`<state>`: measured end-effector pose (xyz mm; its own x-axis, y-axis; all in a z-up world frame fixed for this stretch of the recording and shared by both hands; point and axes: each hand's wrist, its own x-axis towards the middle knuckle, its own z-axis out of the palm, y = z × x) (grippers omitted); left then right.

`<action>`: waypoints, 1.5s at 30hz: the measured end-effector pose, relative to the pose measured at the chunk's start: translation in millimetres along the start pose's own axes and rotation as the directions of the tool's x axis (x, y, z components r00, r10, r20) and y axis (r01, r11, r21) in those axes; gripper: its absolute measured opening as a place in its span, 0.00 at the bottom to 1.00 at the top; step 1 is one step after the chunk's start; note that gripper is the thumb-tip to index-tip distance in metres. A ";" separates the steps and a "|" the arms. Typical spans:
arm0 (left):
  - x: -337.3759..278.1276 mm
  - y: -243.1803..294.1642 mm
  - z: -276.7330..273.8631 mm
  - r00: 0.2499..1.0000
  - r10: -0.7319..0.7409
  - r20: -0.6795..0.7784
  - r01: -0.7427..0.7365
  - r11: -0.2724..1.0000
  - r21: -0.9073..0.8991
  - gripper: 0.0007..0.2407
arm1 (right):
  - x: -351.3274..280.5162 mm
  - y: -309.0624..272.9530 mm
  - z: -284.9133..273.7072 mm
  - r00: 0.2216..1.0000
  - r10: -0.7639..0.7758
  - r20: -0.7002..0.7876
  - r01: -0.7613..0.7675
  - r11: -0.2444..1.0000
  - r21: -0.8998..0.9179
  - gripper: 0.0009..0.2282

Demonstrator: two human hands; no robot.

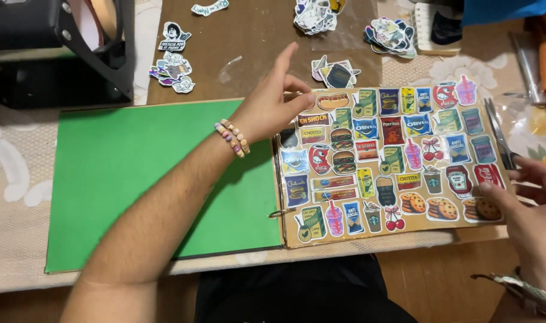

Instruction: Organizing and placing various stickers into a collection binder, including peeling backings and trimming with scissors.

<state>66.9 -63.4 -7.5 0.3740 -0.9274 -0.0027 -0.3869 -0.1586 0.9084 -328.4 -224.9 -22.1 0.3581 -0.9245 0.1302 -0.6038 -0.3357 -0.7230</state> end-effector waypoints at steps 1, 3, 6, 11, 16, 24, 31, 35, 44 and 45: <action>1.1 -5.4 0.1 1.000 0.005 -0.001 -0.005 1.000 0.001 0.38 | 0.1 1.9 -1.2 1.000 -0.003 -0.004 0.003 1.000 0.000 0.26; 4.1 -16.1 -0.5 1.000 0.017 -0.005 -0.017 1.000 0.023 0.38 | 1.8 5.4 -2.9 1.000 0.025 -0.005 -0.024 0.989 0.147 0.25; 3.8 -23.6 -0.6 0.999 0.046 -0.020 -0.046 0.999 0.029 0.37 | -4.0 -3.0 -2.5 0.997 0.072 -0.029 -0.067 0.984 0.163 0.14; -6.4 -11.9 3.6 0.999 -0.032 -0.040 0.025 0.985 -0.168 0.35 | -15.0 -18.1 -2.2 0.990 -0.099 -0.099 0.093 0.994 -0.063 0.07; -18.8 39.3 21.1 0.992 -0.107 -0.059 0.100 0.989 -0.110 0.34 | -25.7 -27.1 7.5 0.909 -0.380 -0.170 0.302 0.884 -0.357 0.03; 2.0 57.7 71.4 0.993 0.019 0.115 0.007 0.975 -0.221 0.33 | -25.0 -23.6 10.8 0.976 -0.188 -0.110 0.125 0.896 -0.426 0.13; 9.5 86.4 111.9 0.968 -0.151 0.199 0.218 0.898 -0.381 0.37 | -58.0 -63.9 33.5 0.852 -0.503 -0.144 0.434 0.833 -0.343 0.16; 3.8 97.3 118.3 0.955 -0.231 0.187 0.297 0.763 -0.574 0.42 | -71.6 -92.9 48.0 0.639 -0.769 -0.036 0.700 0.600 -0.389 0.17; -33.9 41.1 74.5 0.955 -0.294 -0.034 0.174 0.650 -0.739 0.42 | -70.4 -97.8 41.8 0.289 -0.956 -0.046 0.955 0.291 -0.049 0.13; -44.0 31.8 61.5 0.963 -0.260 -0.067 0.125 0.654 -0.746 0.42 | -67.6 -95.1 39.1 0.289 -0.952 -0.101 0.957 0.292 -0.006 0.12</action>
<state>-13.7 -48.5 -4.2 0.5170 -0.8296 -0.2110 0.4230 0.0333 0.9055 -267.4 -123.4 11.2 0.6061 0.0337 0.7947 0.1622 -0.9833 -0.0820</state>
